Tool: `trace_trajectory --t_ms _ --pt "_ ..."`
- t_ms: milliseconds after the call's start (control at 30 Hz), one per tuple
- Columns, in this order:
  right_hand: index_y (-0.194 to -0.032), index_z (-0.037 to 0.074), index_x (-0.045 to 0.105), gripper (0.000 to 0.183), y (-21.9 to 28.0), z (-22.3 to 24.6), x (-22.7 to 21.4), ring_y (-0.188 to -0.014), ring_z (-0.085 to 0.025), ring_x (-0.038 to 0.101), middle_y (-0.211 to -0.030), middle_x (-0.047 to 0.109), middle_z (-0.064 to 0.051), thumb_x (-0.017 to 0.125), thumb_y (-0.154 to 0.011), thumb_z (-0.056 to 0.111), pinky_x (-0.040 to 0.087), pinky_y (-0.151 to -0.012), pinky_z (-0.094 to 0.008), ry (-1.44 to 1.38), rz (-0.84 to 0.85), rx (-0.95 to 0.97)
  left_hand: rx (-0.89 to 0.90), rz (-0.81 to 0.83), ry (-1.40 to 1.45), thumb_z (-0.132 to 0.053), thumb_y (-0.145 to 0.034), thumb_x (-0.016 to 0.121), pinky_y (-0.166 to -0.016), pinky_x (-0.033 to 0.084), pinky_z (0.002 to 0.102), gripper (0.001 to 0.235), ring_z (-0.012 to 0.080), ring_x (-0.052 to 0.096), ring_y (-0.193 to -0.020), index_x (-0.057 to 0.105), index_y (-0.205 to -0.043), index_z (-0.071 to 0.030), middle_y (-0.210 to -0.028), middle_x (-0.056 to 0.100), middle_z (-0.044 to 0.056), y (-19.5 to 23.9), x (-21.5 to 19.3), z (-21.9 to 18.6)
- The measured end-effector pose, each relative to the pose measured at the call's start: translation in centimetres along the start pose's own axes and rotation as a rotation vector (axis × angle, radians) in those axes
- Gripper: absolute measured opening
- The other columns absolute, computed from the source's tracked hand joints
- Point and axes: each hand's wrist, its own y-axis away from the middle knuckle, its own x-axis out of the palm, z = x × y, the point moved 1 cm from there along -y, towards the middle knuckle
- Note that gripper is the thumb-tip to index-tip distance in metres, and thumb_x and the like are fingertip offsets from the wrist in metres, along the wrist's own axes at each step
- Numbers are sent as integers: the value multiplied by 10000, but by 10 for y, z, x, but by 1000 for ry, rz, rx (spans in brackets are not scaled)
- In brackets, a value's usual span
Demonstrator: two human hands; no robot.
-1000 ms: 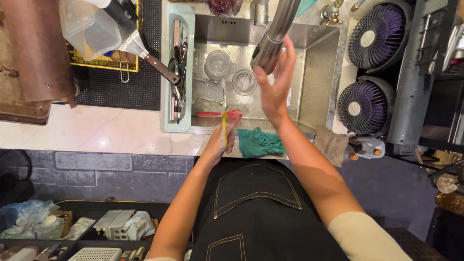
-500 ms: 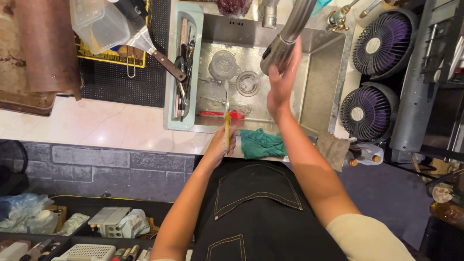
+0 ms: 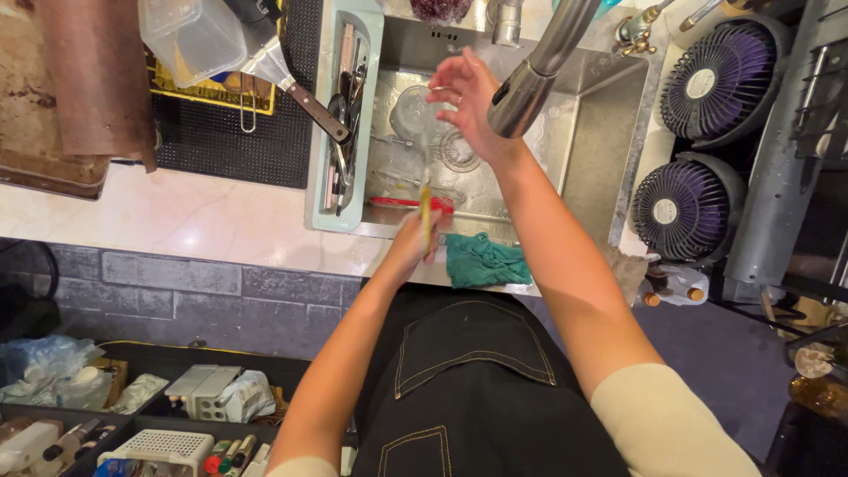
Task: The person washes various kitchen utensils and containers in a sink using a scrubber and running water. They clean a plastic container, a whisk, scissors, and a red spoon, rinsing each item before placing them in a drying rack. The person also briefly handles a laptop and a mug on the counter.
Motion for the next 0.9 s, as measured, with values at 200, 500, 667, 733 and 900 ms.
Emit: trace_trajectory --t_ms 200,500,667,733,900 --pt "-1591 201 342 721 94 18 10 -1383 -295 541 -1557 501 -140 462 -986 575 502 -1059 -463 -154 197 -62 -44 -101 -809 -582 -904 572 -584 553 432 591 282 697 -634 651 -1154 -52 -755 724 166 -129 -16 28" --pt "-1622 237 313 678 181 -3 -71 -1301 -324 605 -1482 577 -193 422 -1030 549 528 -995 -469 -172 -339 -65 155 -216 -1224 -577 -808 769 -876 587 405 690 307 705 -1031 638 -1171 -5 -1130 736 228 -248 44 -7" --pt "-1616 301 254 724 194 -38 -80 -1249 -316 622 -1457 571 -198 382 -987 635 540 -958 -447 -242 -423 -42 132 174 436 -327 -956 574 -846 577 397 321 257 699 -957 671 -1139 -82 -1032 730 131 -283 55 -12" --pt "-1612 256 289 724 187 -48 -76 -1239 -326 621 -1444 584 -208 362 -1002 638 537 -936 -452 -264 -400 -10 127 261 624 -307 -991 539 -854 570 387 296 245 694 -960 671 -1145 -91 -1030 725 117 -294 46 -19" --pt "-1599 180 329 734 179 -69 -64 -1263 -327 613 -1455 579 -218 337 -1019 631 538 -962 -442 -299 -327 73 190 412 658 -256 -1079 452 -872 553 363 273 216 679 -966 671 -1161 -115 -1026 714 80 -298 32 -10"
